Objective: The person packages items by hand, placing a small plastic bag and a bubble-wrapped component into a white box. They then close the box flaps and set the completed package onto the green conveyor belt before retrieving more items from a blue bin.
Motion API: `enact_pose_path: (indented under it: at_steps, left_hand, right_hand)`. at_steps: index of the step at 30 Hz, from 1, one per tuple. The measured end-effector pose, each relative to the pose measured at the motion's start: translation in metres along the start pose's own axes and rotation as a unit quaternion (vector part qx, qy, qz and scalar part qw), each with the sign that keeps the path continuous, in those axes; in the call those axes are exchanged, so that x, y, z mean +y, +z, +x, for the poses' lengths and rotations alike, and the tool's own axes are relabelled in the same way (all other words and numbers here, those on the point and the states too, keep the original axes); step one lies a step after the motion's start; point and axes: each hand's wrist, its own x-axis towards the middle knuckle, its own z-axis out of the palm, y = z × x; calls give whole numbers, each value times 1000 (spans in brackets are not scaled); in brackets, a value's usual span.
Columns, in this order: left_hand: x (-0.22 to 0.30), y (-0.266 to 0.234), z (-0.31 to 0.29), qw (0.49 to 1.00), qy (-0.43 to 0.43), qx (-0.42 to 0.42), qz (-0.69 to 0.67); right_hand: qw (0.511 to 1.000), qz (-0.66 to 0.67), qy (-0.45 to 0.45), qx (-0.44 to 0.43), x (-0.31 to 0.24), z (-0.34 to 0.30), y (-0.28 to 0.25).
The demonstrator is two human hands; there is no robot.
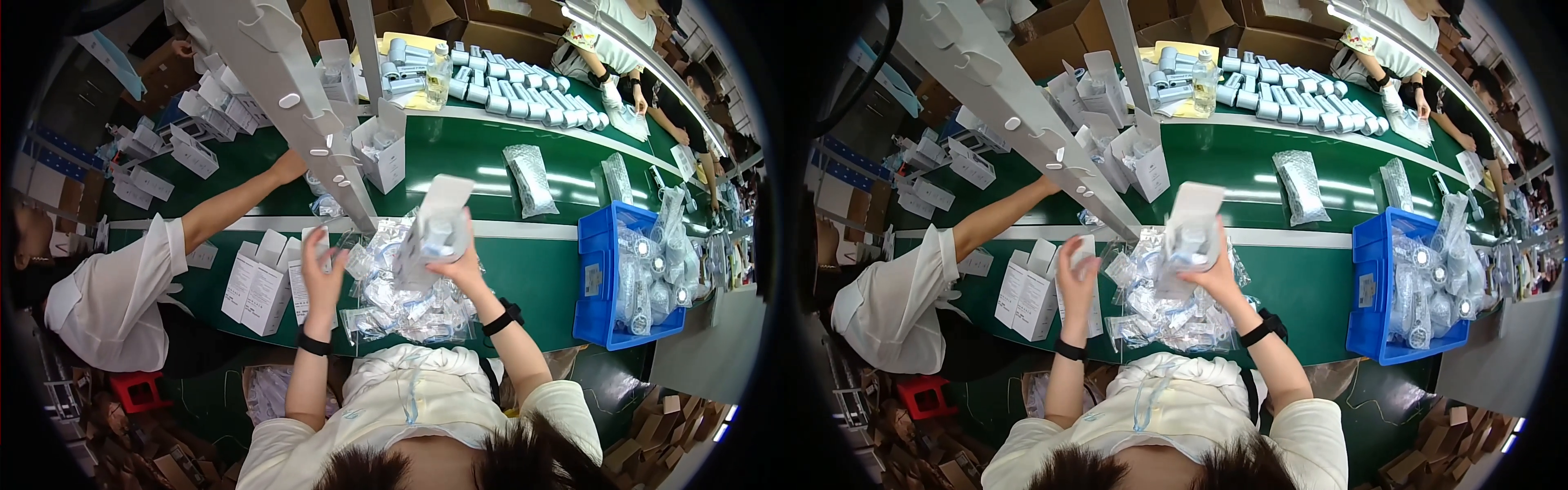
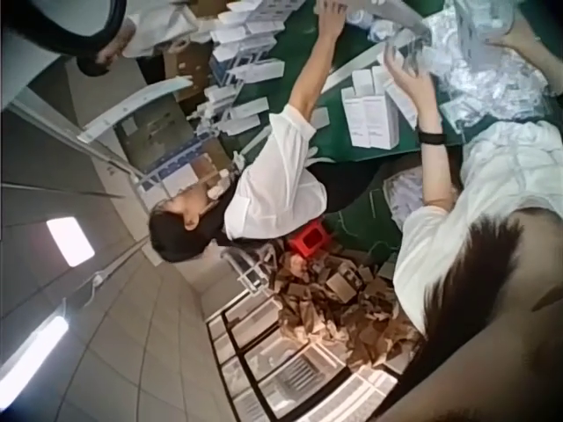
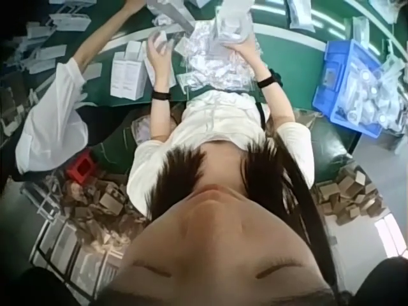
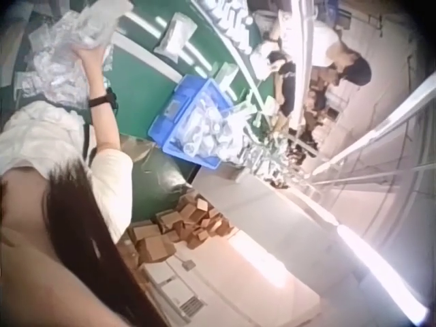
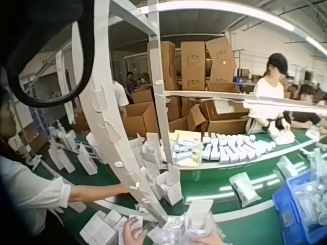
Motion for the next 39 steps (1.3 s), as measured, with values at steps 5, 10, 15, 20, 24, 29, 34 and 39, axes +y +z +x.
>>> enact_pose_path:
  at_steps: [5, 10, 15, 20, 24, 29, 34, 39]
  left_hand:
    - [-83, -72, 2, 912, -53, -5, 406]
    - [-82, -56, -4, 865, -62, -62, 494]
    - [-106, -86, -22, 928, -99, -43, 357]
    - [-86, -77, -34, 955, -71, 12, 289]
    - [-93, -75, -48, 949, -12, 19, 314]
    - [-77, -67, -54, 944, -32, 17, 328]
    - [-50, -67, -50, 946, -210, -53, 243]
    - [-29, -87, -61, 959, -192, -130, 165]
  right_hand:
    - [982, 33, -62, 173, 7, 109, -48]
    - [951, -214, -98, 201, 43, 155, -80]
    - [862, -373, -200, 278, 28, 109, -47]
    - [913, -191, -290, -215, -12, 36, 81]
    - [904, -338, -208, -160, 28, 59, 199]
    - [844, -486, 32, -226, 72, 98, 237]
    - [890, -338, -173, -254, 63, 83, 201]
    - [896, -290, -289, -172, -23, 5, 73]
